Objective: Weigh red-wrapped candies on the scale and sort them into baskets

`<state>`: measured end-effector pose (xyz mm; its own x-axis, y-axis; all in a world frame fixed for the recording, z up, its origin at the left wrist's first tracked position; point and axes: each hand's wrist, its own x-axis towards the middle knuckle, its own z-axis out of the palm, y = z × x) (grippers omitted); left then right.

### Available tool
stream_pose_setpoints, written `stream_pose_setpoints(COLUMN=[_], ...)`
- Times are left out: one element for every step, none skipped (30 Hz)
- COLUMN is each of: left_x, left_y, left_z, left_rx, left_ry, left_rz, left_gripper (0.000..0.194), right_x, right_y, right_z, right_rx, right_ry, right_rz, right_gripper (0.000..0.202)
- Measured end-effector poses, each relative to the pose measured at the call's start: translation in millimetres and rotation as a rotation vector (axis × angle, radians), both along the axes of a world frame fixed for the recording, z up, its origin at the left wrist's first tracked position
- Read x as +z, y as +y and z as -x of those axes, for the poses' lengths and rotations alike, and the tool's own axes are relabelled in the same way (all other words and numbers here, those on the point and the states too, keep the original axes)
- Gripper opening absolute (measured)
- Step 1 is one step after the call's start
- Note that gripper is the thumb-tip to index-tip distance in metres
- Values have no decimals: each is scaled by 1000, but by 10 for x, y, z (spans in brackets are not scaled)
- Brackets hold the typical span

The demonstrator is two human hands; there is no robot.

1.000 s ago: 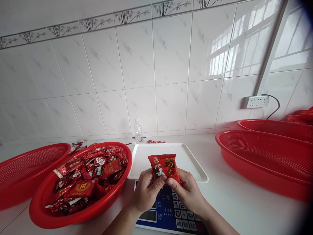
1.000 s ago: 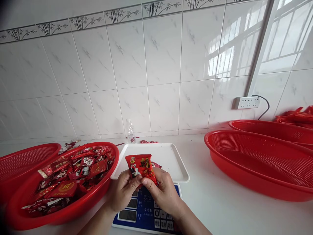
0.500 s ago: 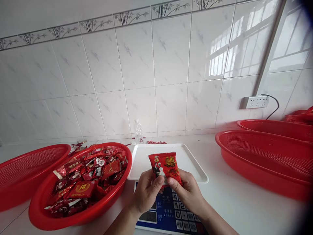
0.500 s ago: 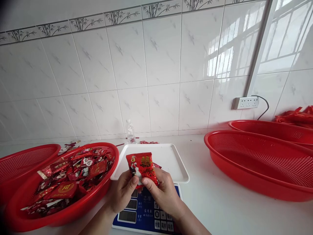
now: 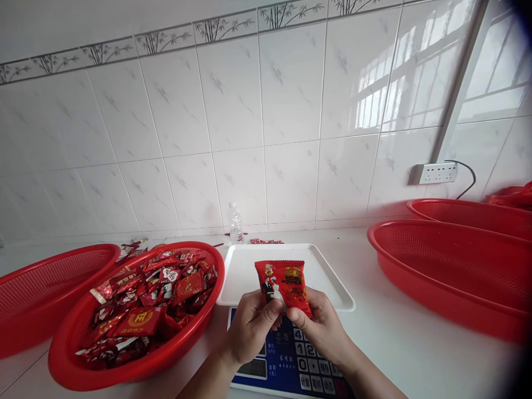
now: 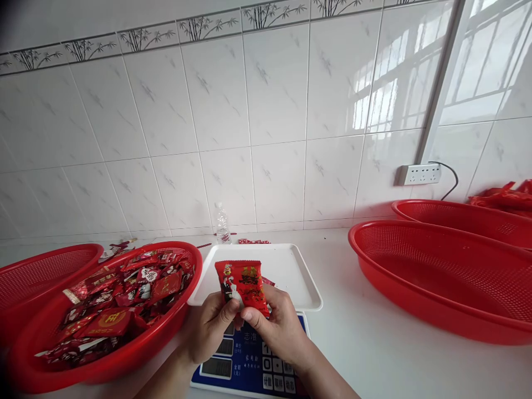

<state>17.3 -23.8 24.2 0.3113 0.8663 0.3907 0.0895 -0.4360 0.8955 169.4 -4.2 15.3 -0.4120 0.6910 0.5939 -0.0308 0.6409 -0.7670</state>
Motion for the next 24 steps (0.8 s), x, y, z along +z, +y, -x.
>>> stream_pose_setpoints(left_x=[1,-1,-5,-10,-15,-20,-24,-26,-26,-23,-19,-13,-7,-2,1,1,-2,-7,-14,-21,-29,-36,-41,-44], left_y=[1,3,6,9,13,18,22,25,28,28,27,25,22,19,17,16,16,18,21,24,28,31,33,33], left_z=[1,2,3,4,4,5,5,6,6,6,6,5,4,3,1,0,-1,-2,-3,-4,-5,-6,-7,-8], left_rx=[-11,-21,-28,-33,-36,-39,-42,-45,-46,-45,-42,-38,-36,-35,-35,-34,-34,-36,-39,-42,-45,-46,-46,-43], left_ry=[-2,-5,-5,-3,-2,-1,2,5,7,8,13,19,23,25,28,29,27,24,20,16,10,5,3,1], left_rz=[-4,-9,-14,-17,-21,-24,-26,-27,-27,-26,-24,-21,-19,-18,-17,-16,-15,-15,-15,-15,-14,-12,-9,-7], left_gripper=[49,49,49,49,49,48,48,48,47,47,47,47,47,48,48,48,48,48,48,47,47,47,47,47], right_x=[-3,-9,-18,-27,-36,-43,-47,-48,-47,-44,-39,-34,-30,-26,-24,-22,-22,-22,-23,-23,-23,-23,-21,-19], right_y=[3,7,11,15,17,18,17,15,12,10,8,7,7,8,10,11,12,12,11,9,6,4,1,-1], right_z=[-2,-2,-2,-1,1,4,6,9,11,13,14,15,16,17,18,19,19,18,17,16,15,13,12,11], right_rx=[8,16,24,31,39,47,55,61,65,63,57,48,36,24,12,0,-13,-23,-31,-36,-38,-37,-35,-36], right_ry=[-1,-2,-3,-4,-3,0,5,11,16,17,14,10,5,-1,-6,-14,-22,-28,-34,-39,-41,-41,-40,-38], right_rz=[14,25,31,31,26,20,16,14,10,5,-4,-18,-34,-51,-68,-84,-100,-116,-130,-142,-151,-160,-168,-175], right_gripper=[46,46,46,46,46,45,43,41,40,39,38,38,38,39,39,39,39,38,38,38,38,37,37,36])
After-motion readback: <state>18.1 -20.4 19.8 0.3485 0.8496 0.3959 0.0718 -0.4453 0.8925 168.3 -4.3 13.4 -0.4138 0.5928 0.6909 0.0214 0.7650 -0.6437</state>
